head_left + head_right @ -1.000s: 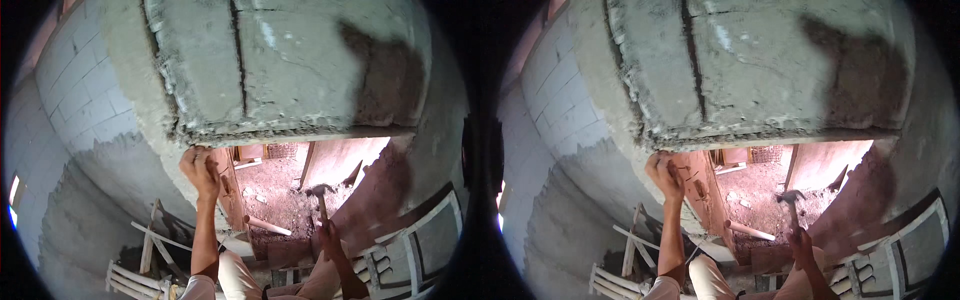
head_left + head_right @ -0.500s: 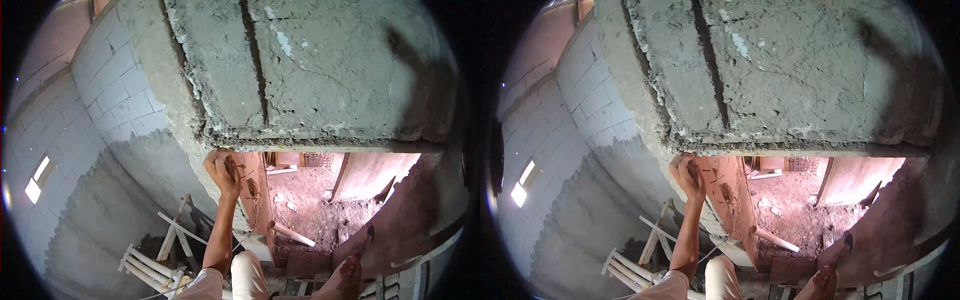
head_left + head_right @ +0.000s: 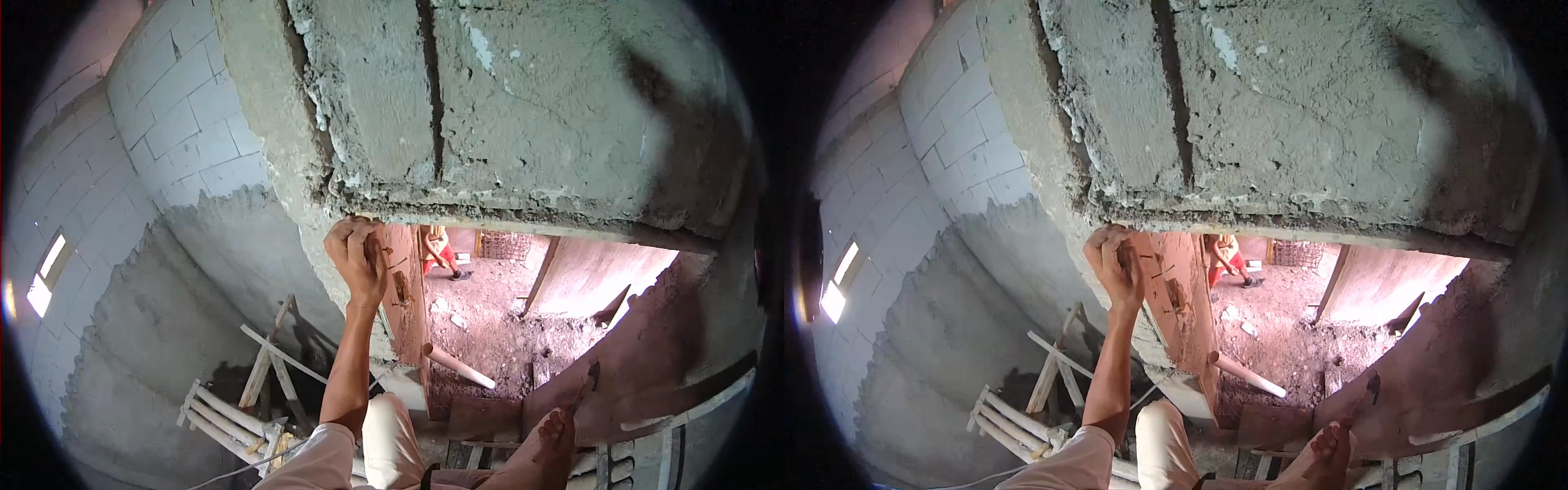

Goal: The person chips concrete around a doorway using a hammer, receives a bucket of mortar from an assistant, and applies the mortar to the wall edge using a trowel.

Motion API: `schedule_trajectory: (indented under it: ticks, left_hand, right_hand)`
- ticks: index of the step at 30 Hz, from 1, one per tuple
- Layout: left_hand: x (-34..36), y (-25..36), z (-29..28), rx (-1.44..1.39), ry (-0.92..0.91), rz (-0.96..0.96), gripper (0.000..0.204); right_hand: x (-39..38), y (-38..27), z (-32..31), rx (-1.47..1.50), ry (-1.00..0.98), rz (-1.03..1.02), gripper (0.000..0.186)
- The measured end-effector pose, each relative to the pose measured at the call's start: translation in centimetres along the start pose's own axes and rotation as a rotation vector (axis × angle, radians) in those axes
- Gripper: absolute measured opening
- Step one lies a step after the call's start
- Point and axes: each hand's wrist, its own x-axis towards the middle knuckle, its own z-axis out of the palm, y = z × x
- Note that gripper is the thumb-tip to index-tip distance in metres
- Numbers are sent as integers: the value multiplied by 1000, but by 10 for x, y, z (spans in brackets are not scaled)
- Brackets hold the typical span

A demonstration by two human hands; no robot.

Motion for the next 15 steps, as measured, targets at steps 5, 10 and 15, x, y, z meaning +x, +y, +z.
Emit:
schedule_trajectory:
  ticks: [5,10,15]
  left_hand:
    - [-2,0,5,-23,5,-12,24]
    - [1,-7,1,-107,4,-42,22]
    - [-1,-13,9,-250,85,-32,28]
  right_hand:
    - [-9,-5,12,-3,-58,42,15]
    - [-8,-5,31,-143,-74,31,19]
    - [-10,-4,34,-112,-97,47,18]
